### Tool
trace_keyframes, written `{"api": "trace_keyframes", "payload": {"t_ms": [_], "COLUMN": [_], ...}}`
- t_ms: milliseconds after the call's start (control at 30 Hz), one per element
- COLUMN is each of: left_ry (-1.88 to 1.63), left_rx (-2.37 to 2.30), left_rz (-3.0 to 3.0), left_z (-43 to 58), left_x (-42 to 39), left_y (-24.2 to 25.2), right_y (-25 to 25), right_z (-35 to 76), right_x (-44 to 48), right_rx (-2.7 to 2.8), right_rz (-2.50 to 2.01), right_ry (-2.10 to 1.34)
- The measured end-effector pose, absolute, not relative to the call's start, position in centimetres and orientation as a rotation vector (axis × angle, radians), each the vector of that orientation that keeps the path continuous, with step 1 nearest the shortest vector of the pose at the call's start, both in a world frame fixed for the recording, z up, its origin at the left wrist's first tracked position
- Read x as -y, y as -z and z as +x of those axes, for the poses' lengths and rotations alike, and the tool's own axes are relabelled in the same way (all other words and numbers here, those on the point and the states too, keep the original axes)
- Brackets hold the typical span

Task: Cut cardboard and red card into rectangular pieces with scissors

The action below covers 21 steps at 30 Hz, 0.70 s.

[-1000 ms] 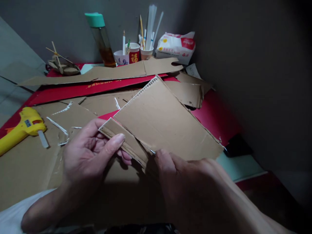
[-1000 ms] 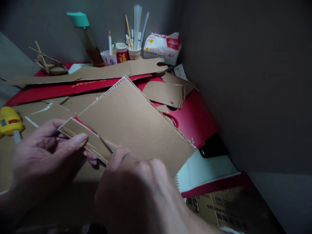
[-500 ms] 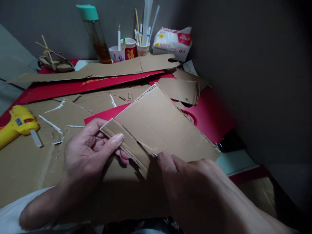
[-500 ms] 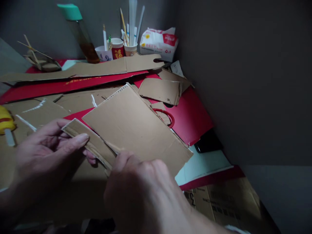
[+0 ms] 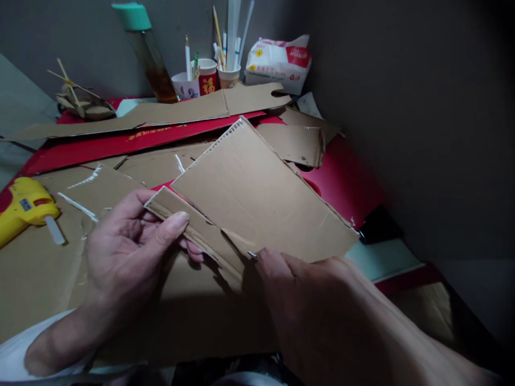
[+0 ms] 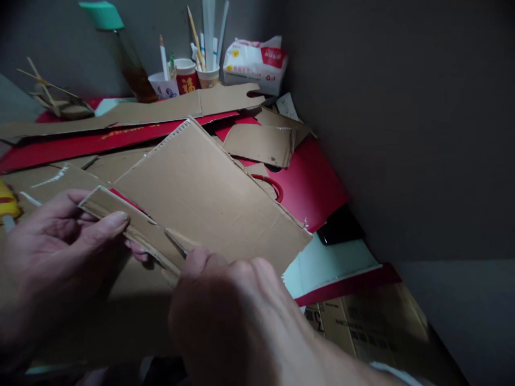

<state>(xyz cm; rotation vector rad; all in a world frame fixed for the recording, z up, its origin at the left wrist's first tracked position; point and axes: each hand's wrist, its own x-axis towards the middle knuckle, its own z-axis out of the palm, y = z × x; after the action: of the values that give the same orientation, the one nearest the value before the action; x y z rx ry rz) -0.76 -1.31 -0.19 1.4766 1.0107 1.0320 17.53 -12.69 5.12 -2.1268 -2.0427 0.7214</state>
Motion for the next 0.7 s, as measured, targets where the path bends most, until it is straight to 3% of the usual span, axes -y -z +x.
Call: {"api": "trace_keyframes", "payload": {"t_ms": [700], "left_ry": [-1.072], "left_rx": [-1.010], "left_rz": [1.486], "left_z": [-0.7], "left_x": [0.8], "left_y": [0.8], "right_y": [-4.6], "right_z": [18.0], "right_x": [13.1], "right_rx": [2.006], "right_rz": [-2.062], "right_ry": [-0.919]}}
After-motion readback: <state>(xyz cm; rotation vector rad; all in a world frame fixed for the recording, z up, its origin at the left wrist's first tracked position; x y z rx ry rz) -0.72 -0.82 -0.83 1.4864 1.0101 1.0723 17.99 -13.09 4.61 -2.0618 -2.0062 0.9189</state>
